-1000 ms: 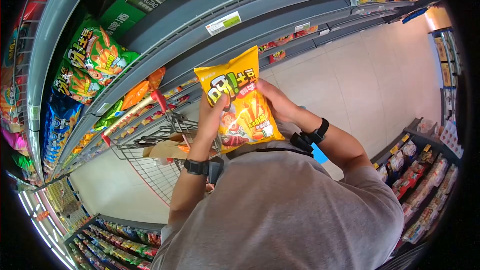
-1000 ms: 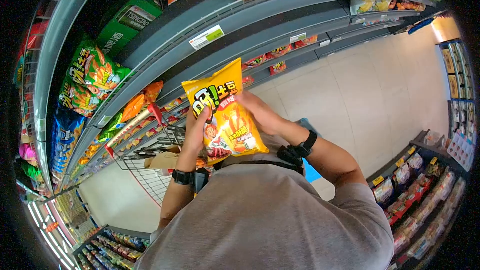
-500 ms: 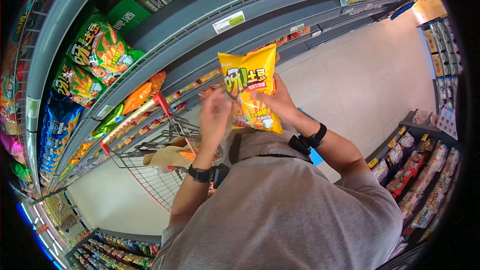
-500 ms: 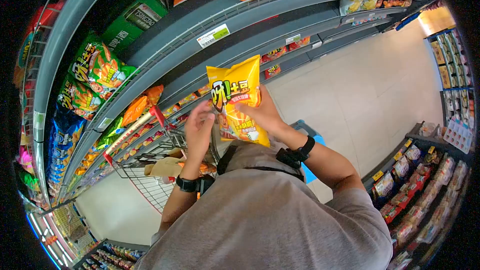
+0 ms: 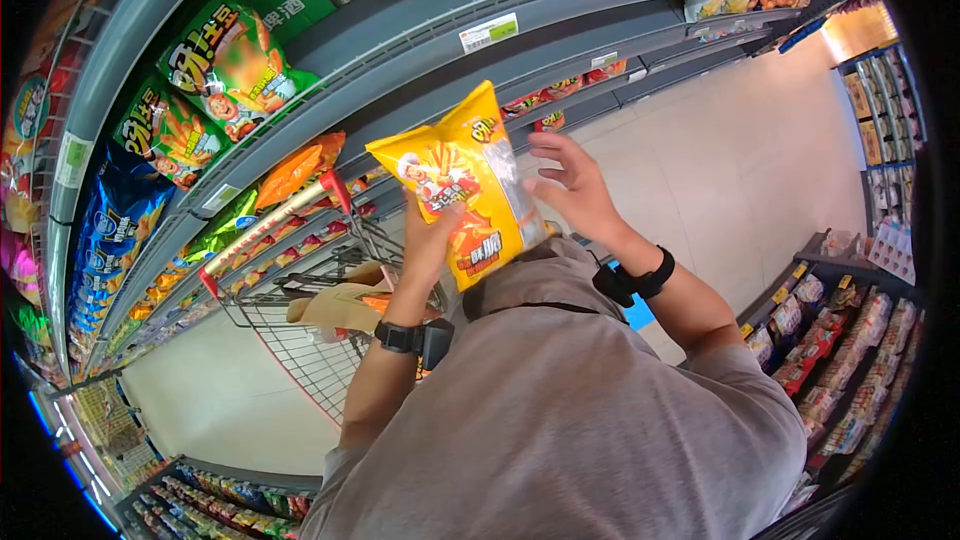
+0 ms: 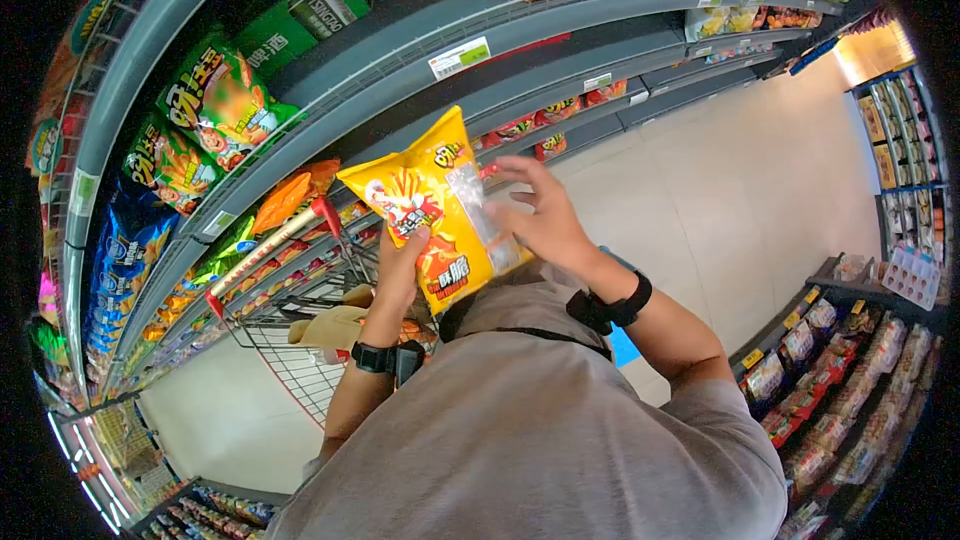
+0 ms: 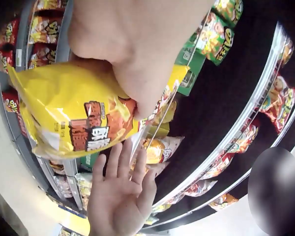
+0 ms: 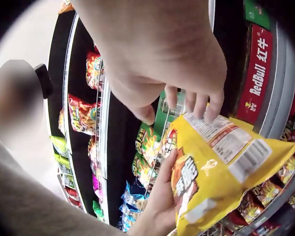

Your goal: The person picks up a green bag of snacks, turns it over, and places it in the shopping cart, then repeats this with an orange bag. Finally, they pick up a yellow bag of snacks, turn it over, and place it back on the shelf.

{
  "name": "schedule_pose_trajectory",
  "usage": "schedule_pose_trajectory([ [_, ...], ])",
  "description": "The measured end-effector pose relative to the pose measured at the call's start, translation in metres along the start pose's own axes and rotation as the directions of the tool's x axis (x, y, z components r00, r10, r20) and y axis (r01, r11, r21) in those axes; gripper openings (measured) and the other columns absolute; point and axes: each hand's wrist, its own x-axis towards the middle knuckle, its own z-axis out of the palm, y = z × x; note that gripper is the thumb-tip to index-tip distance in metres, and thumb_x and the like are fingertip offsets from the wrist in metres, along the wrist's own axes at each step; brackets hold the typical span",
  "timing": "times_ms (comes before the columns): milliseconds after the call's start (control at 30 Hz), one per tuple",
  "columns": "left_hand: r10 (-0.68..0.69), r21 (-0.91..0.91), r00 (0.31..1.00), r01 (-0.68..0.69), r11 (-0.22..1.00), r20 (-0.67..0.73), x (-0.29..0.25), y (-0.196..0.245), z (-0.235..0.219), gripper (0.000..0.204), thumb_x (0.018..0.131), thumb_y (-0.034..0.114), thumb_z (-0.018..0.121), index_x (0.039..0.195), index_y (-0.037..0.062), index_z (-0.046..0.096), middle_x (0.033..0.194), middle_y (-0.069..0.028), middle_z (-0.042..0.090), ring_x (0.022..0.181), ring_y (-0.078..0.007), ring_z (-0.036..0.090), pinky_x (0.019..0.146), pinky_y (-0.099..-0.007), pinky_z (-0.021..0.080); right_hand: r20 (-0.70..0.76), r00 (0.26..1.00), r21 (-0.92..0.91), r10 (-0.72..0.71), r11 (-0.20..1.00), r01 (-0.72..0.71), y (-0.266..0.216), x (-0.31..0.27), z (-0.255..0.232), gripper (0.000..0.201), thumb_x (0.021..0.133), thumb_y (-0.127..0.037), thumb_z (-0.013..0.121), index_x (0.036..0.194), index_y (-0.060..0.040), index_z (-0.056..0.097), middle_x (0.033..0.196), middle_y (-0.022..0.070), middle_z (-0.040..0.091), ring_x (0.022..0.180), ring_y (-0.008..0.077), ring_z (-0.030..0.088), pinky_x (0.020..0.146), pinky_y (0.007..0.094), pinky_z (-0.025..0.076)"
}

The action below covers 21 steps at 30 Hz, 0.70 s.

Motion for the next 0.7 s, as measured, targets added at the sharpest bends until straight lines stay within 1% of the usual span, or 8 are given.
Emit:
schedule_pose_trajectory([
  [100,-0.07,-0.023,0.986,0.075,0.997,0.153,-0.009,0.001,-0.01,0.058,0.081,0.0,0.066,0.132,0.0026,0.039,0.124,-0.0103,0.056,0.111,-0.0195,0.058,0.095,-0.0347,0.048,0.102,0.995,0.324,0.012,0.945,-0.045,-0.004,0.002,0.002,0.063,0.083,-0.013,0.072,0.135,-0.0026,0.041,0.132,0.0101,0.05,0.123,0.0204,0.047,0.099,0.0365,0.042],
  [133,-0.039,0.039,0.982,0.033,0.999,0.187,-0.012,0.002,-0.013,0.058,0.081,0.0,0.066,0.132,0.0023,0.04,0.124,-0.0101,0.056,0.111,-0.0194,0.058,0.095,-0.0347,0.048,0.151,0.988,0.414,-0.004,0.909,-0.06,-0.006,-0.001,0.005,0.063,0.082,-0.014,0.073,0.135,-0.0018,0.041,0.13,0.0099,0.052,0.122,0.0193,0.048,0.099,0.0366,0.042],
  [233,0.001,0.168,0.963,-0.048,0.985,0.268,-0.014,0.003,-0.02,0.061,0.079,0.003,0.069,0.132,0.0013,0.039,0.125,-0.0101,0.055,0.111,-0.0186,0.057,0.095,-0.0342,0.047,0.253,0.967,0.381,-0.011,0.92,-0.089,-0.012,-0.009,0.014,0.064,0.084,-0.017,0.073,0.136,-0.0015,0.038,0.132,0.01,0.051,0.118,0.0169,0.051,0.097,0.0352,0.044],
  [333,0.037,0.046,0.964,-0.051,0.998,0.265,-0.018,-0.002,-0.021,0.058,0.08,0.003,0.068,0.131,0.0004,0.041,0.123,-0.0099,0.056,0.11,-0.018,0.058,0.094,-0.0336,0.047,0.309,0.947,0.279,0.089,0.943,-0.18,-0.011,-0.01,0.016,0.066,0.086,-0.019,0.071,0.138,-0.0018,0.035,0.131,0.0102,0.052,0.113,0.0148,0.055,0.095,0.0323,0.046],
  [433,-0.011,-0.021,0.976,0.016,1.0,0.216,-0.015,-0.007,-0.02,0.05,0.085,0.008,0.066,0.129,-0.0006,0.044,0.121,-0.0102,0.058,0.108,-0.018,0.059,0.093,-0.0329,0.048,0.25,0.951,0.306,0.181,0.917,-0.255,0.0,-0.008,0.024,0.064,0.089,-0.025,0.068,0.137,-0.0012,0.034,0.126,0.0101,0.056,0.109,0.0153,0.058,0.091,0.0315,0.049],
  [533,-0.135,-0.313,0.981,0.174,0.934,0.142,-0.011,-0.01,-0.011,0.042,0.091,0.014,0.062,0.128,-0.0004,0.047,0.119,-0.0098,0.06,0.104,-0.018,0.061,0.09,-0.0328,0.05,0.367,0.847,0.513,0.384,0.676,-0.529,0.005,-0.007,0.03,0.059,0.091,-0.029,0.064,0.135,0.0004,0.038,0.122,0.0108,0.058,0.109,0.0166,0.059,0.089,0.0322,0.052],
  [567,-0.168,-0.335,0.975,0.209,0.919,0.147,-0.007,-0.017,-0.012,0.045,0.096,0.028,0.055,0.13,-0.0001,0.046,0.12,-0.0129,0.061,0.104,-0.0216,0.063,0.089,-0.0351,0.052,0.411,0.815,0.462,0.409,0.677,-0.573,0.003,-0.007,0.031,0.057,0.092,-0.03,0.062,0.134,0.0016,0.039,0.121,0.0126,0.059,0.106,0.0182,0.062,0.088,0.0331,0.053],
  [700,-0.278,-0.413,0.943,0.33,0.849,0.182,0.004,-0.023,-0.012,0.045,0.095,0.03,0.057,0.129,0.0019,0.048,0.117,-0.0115,0.063,0.1,-0.0209,0.065,0.085,-0.0342,0.054,0.439,0.726,0.476,0.529,0.548,-0.687,0.007,0.0,0.029,0.056,0.093,-0.03,0.061,0.133,0.0022,0.041,0.12,0.0151,0.061,0.1,0.02,0.065,0.085,0.0331,0.055],
])
